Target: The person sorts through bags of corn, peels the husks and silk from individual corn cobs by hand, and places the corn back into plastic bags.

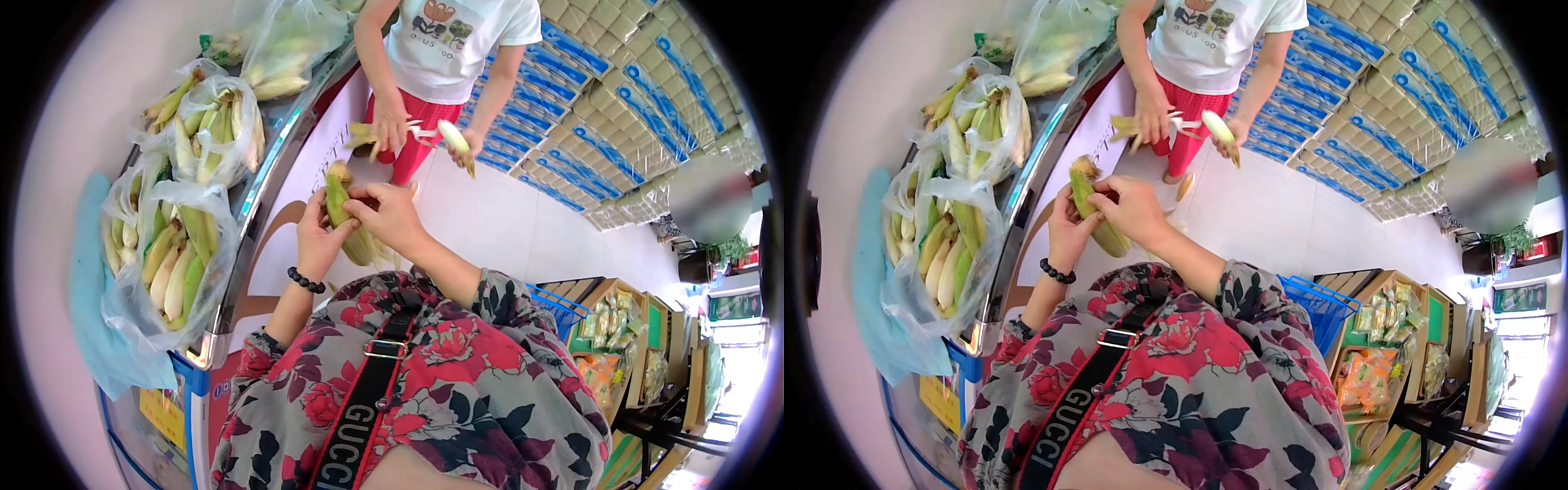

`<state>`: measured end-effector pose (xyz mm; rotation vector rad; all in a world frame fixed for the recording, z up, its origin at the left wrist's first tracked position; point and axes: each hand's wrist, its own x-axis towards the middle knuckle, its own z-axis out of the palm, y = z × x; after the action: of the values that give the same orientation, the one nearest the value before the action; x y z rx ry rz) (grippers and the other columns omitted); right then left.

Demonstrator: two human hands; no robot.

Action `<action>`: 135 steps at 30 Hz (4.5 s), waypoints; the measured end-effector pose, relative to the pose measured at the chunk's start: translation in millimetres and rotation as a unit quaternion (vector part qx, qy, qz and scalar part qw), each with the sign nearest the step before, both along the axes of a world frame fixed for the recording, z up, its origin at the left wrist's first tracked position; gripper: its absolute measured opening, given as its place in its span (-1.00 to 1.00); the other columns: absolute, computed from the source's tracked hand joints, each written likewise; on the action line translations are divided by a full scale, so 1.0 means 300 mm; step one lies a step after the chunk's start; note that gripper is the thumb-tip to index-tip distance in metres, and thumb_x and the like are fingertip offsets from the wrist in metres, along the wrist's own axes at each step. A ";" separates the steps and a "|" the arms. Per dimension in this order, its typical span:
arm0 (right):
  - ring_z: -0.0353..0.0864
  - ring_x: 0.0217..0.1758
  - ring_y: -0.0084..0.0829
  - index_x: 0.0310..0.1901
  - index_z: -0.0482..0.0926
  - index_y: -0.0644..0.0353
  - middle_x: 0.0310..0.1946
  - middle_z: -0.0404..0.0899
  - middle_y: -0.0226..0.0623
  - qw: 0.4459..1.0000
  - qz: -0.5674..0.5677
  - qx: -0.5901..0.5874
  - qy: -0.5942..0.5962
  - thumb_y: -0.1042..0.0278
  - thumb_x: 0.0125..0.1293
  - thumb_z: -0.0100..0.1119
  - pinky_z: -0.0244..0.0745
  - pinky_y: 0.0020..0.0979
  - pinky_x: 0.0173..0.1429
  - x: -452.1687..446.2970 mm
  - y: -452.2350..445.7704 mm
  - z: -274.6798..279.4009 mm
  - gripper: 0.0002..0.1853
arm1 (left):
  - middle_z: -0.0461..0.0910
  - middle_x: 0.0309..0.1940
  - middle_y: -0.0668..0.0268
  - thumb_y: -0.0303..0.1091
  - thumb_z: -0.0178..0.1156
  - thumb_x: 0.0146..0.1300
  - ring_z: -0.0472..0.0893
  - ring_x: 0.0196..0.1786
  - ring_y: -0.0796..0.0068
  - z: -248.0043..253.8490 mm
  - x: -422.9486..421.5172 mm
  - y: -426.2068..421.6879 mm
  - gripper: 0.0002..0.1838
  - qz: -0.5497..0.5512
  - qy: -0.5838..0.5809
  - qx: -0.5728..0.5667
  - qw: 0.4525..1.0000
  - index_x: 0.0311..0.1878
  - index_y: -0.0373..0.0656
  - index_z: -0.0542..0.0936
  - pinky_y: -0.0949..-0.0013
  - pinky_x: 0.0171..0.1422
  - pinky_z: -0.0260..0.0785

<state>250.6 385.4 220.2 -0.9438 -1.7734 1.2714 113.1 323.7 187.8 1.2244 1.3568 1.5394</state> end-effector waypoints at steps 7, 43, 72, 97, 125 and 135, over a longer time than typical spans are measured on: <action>0.59 -0.38 -0.07 -0.33 0.58 0.37 -0.43 0.57 0.04 0.999 0.011 0.052 0.006 0.37 0.04 0.14 0.49 -0.29 -0.26 -0.029 -0.041 -0.031 -0.77 | 0.52 -0.06 0.15 -0.48 0.39 -0.10 0.58 -0.11 0.33 -0.045 -0.011 -0.055 -0.32 0.126 0.210 -0.026 0.969 0.16 -0.24 0.35 0.37 -0.13 0.45; 0.50 -0.34 -0.52 -0.24 0.46 0.26 -0.38 0.52 -0.34 0.874 -0.012 -0.331 0.356 0.47 0.20 -0.11 0.44 -0.48 -0.21 -0.125 0.052 0.029 -0.85 | 0.51 -0.24 0.26 -0.08 0.02 0.34 0.55 -0.21 0.37 0.011 -0.123 0.179 -0.65 -0.043 -0.413 -0.024 0.909 -0.01 -0.14 0.36 0.29 -0.12 0.46; 0.50 -0.05 -0.18 -0.06 0.43 0.38 -0.13 0.52 -0.07 0.957 -0.028 0.276 -0.086 0.21 0.05 0.32 0.41 -0.30 0.02 -0.157 0.002 0.143 -0.50 | 0.44 -0.18 0.35 -0.24 0.21 0.24 0.47 -0.19 0.56 0.225 -0.180 0.164 -0.59 0.086 -0.179 0.100 0.975 0.05 -0.15 0.29 0.47 -0.17 0.41; 0.45 -0.62 -0.34 -0.34 0.22 0.25 -0.58 0.35 -0.21 0.897 -0.186 -0.295 0.271 0.58 0.17 -0.12 0.43 -0.26 -0.64 -0.110 0.182 0.009 -0.93 | 0.49 -0.17 0.27 -0.45 0.20 0.14 0.53 -0.13 0.39 0.094 -0.240 0.116 -0.68 0.023 -0.346 0.078 0.935 -0.05 -0.21 0.36 0.31 -0.01 0.43; 0.50 -0.01 -0.28 0.01 0.39 0.29 -0.03 0.49 -0.19 0.737 -0.113 -0.462 0.480 0.35 0.42 -0.20 0.42 -0.20 0.08 -0.130 0.175 -0.004 -0.74 | 0.46 -0.33 0.23 -0.17 0.22 0.18 0.51 -0.11 0.23 0.062 -0.182 0.143 -0.69 0.048 -0.408 0.115 0.904 -0.20 -0.12 0.35 0.13 0.19 0.36; -0.02 -0.70 -0.56 -0.67 0.17 0.02 -0.78 0.03 -0.51 0.705 0.231 -0.370 0.559 0.22 0.33 -0.12 -0.03 -0.49 -0.54 0.040 0.058 0.080 -0.62 | 0.35 -0.61 0.33 -0.02 0.04 0.31 0.39 -0.59 0.36 0.257 -0.402 0.315 -0.68 0.130 -0.509 0.086 0.846 -0.34 -0.04 0.27 0.19 -0.40 0.34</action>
<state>262.6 402.8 244.3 0.1011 -0.4597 2.2729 -7.5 418.2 264.9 0.1506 0.6654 2.0735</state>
